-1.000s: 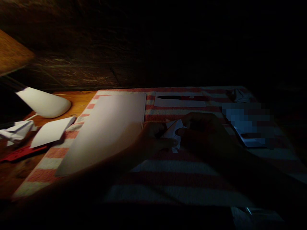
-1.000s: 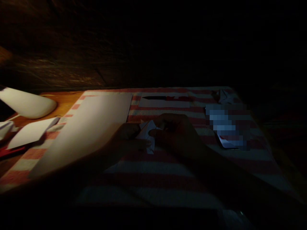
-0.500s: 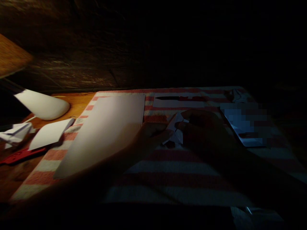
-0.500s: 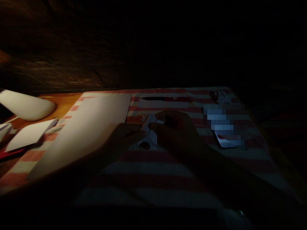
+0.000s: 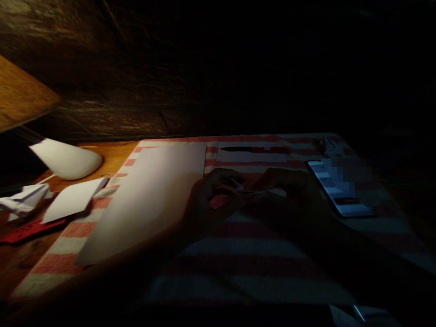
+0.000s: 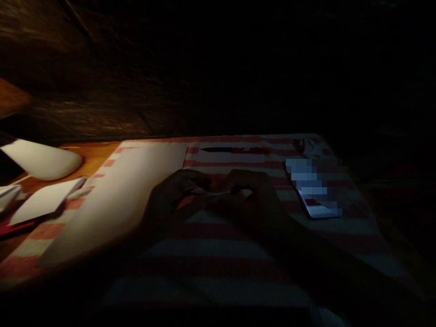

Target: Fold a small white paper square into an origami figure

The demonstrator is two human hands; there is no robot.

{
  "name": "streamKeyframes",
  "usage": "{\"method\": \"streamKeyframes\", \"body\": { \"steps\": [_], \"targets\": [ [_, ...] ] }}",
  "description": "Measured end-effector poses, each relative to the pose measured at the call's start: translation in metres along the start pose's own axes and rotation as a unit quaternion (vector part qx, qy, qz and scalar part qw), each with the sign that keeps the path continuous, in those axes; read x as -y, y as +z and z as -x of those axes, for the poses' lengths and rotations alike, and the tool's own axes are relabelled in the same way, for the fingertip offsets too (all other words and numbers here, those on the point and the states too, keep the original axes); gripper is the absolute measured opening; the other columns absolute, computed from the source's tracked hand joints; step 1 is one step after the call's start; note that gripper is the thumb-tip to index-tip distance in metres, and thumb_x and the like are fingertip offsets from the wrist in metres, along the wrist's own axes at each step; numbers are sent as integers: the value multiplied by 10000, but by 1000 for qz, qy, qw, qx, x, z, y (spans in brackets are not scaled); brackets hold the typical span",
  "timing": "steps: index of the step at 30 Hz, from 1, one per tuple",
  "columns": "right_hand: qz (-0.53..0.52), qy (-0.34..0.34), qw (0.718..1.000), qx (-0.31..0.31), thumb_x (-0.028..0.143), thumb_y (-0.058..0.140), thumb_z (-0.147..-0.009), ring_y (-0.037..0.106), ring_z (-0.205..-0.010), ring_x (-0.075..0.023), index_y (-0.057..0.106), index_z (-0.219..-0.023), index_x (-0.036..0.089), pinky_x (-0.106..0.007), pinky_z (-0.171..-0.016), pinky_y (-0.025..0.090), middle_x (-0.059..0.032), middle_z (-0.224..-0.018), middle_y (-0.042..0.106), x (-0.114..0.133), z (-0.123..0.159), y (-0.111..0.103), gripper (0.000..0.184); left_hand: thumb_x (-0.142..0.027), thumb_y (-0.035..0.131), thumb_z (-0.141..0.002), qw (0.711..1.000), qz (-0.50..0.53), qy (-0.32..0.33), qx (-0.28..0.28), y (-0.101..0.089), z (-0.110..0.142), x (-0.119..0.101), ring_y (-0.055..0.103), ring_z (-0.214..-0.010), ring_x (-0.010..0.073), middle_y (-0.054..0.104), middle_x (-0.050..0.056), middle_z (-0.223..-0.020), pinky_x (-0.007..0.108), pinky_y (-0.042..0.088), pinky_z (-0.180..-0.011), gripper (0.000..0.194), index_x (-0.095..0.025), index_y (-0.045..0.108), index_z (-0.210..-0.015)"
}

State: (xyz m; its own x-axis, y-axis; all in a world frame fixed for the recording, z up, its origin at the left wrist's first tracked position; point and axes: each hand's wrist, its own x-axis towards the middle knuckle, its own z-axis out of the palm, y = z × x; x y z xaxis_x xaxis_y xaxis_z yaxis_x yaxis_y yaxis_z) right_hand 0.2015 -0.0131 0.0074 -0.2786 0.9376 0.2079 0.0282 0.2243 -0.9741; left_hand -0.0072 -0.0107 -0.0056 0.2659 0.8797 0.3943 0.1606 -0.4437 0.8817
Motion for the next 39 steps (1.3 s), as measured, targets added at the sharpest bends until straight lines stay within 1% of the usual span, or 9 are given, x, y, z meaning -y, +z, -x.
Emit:
{"method": "streamKeyframes", "body": {
  "steps": [3,6,11,14,19,22,28,33,39],
  "targets": [
    [96,-133,986,4,240,807,-831,701,-788,-179,797,-846,227,-300,-703,530,-38,-863,760,3,2,-3,23,-144,805,-781,995,-51,85,-11,-4,-1,-3,713,-898,181,753,62,-976,297,589,-812,171,-187,739,-933],
    [135,-159,978,12,250,779,-857,707,-835,-200,791,-904,257,-329,-730,545,-42,-923,770,4,3,-4,49,-146,772,-818,994,-69,89,-8,-7,-1,-9,708,-867,189,761,56,-909,316,579,-798,69,-204,746,-844],
    [73,-20,997,-7,202,850,-740,679,-753,-177,720,-1063,245,-314,-687,538,-20,-891,748,0,-4,0,351,-222,773,-798,992,35,-112,-47,-3,0,-8,624,-642,145,670,9,-682,251,492,-580,108,-175,686,-752],
    [-51,98,994,-1,206,799,-777,645,-688,-141,680,-1039,214,-278,-621,507,-9,-859,720,-7,-10,2,287,-226,786,-759,966,132,-214,-57,-1,-2,4,546,-548,100,593,-28,-595,206,411,-500,180,-162,630,-697],
    [-143,134,981,8,240,785,-812,609,-678,-109,686,-949,206,-249,-610,486,13,-827,675,-14,-10,4,173,-206,797,-747,936,231,-259,-55,2,-4,21,576,-575,80,638,-21,-659,181,447,-526,160,-141,653,-768],
    [-166,133,977,8,327,784,-843,679,-828,-162,663,-1043,231,-313,-716,560,-16,-945,703,-13,-7,3,253,-187,816,-704,909,298,-281,-74,4,-7,20,630,-612,106,667,-6,-697,210,517,-574,212,-128,664,-839],
    [58,-1,998,39,263,892,-719,672,-911,-196,623,-1211,297,-316,-727,566,-42,-1124,673,-12,-4,-2,562,-156,775,-720,883,347,-305,-83,4,-11,11,711,-685,176,755,66,-844,285,592,-626,295,-112,674,-994],
    [185,-107,975,64,239,805,-817,651,-913,-191,696,-1078,266,-318,-745,540,-46,-1104,672,-14,-7,-4,285,-152,785,-704,887,340,-303,-70,3,-10,13,697,-677,159,732,48,-821,261,572,-605,264,-125,637,-921],
    [179,-86,980,-10,184,746,-836,650,-840,-187,721,-952,241,-313,-733,517,-26,-951,707,-8,-9,-8,131,-245,792,-789,933,277,-220,-62,4,-6,14,667,-719,133,712,5,-845,241,543,-634,269,-187,587,-954]
  ]
}}
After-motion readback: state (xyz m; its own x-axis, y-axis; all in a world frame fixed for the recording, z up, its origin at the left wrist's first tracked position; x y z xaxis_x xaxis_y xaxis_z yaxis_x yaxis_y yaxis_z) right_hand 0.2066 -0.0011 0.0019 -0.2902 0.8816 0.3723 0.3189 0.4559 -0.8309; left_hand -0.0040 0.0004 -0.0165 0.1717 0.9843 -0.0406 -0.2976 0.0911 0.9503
